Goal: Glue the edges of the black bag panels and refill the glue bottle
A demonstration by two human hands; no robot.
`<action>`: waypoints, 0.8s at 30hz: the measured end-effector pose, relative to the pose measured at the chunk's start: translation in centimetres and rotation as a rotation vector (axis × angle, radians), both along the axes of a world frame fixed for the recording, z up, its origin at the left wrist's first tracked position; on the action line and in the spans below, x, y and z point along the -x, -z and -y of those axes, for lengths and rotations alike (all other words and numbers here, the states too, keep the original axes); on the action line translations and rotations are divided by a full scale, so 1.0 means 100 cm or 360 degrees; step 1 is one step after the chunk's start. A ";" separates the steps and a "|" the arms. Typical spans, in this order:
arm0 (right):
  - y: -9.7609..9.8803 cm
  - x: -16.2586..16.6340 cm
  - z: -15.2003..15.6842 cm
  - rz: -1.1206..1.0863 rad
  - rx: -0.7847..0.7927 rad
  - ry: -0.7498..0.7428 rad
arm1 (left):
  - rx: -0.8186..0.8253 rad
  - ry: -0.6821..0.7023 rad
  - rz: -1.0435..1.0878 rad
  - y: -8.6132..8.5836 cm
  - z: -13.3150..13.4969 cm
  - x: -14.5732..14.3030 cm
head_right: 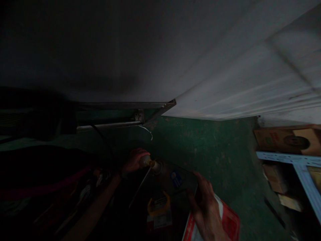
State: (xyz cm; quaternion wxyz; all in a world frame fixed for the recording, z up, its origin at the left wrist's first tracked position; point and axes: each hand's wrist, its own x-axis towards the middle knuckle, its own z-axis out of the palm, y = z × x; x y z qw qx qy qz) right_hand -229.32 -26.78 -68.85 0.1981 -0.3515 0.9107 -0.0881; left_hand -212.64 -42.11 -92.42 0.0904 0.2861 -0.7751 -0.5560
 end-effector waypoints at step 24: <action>0.001 -0.002 0.003 -0.0073 0.0055 -0.0058 | -0.0019 0.0014 0.0030 0.002 0.000 -0.001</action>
